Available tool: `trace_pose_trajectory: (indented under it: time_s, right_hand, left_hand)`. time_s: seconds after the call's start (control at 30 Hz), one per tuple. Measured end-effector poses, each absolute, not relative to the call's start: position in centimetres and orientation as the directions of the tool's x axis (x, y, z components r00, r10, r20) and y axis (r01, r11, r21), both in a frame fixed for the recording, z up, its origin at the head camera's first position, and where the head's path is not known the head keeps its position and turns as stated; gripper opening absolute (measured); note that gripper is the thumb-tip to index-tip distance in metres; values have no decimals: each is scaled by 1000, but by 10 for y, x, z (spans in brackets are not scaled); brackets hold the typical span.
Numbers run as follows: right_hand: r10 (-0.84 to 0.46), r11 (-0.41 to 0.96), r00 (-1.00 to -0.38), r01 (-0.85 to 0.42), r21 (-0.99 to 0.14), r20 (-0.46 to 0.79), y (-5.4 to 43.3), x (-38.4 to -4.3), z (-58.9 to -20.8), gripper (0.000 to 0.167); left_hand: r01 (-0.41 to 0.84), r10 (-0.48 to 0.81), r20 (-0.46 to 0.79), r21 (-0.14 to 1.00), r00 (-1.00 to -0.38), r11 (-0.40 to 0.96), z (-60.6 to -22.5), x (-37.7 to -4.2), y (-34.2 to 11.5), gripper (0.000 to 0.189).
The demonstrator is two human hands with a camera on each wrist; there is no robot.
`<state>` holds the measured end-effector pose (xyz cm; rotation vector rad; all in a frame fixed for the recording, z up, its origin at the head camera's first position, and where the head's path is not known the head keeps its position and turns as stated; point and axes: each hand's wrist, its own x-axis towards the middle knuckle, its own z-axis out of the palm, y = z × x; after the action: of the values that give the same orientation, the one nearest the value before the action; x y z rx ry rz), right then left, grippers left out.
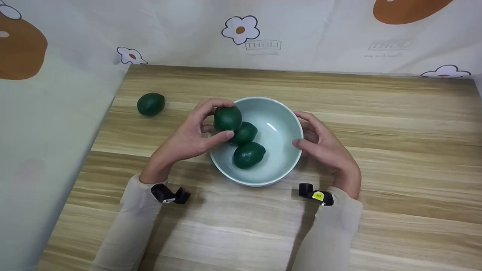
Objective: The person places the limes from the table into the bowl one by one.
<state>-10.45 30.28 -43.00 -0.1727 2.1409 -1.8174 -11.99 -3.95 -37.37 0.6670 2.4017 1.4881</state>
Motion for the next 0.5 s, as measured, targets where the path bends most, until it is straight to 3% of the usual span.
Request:
trace_pose_trajectory:
  time_s: [0.5]
  right_hand:
    - [-325, 178, -934, 96, -979, -151, 304, -104, -428, 65]
  left_hand:
    - [282, 486, 41, 856, -873, 434, -376, -119, -31, 57]
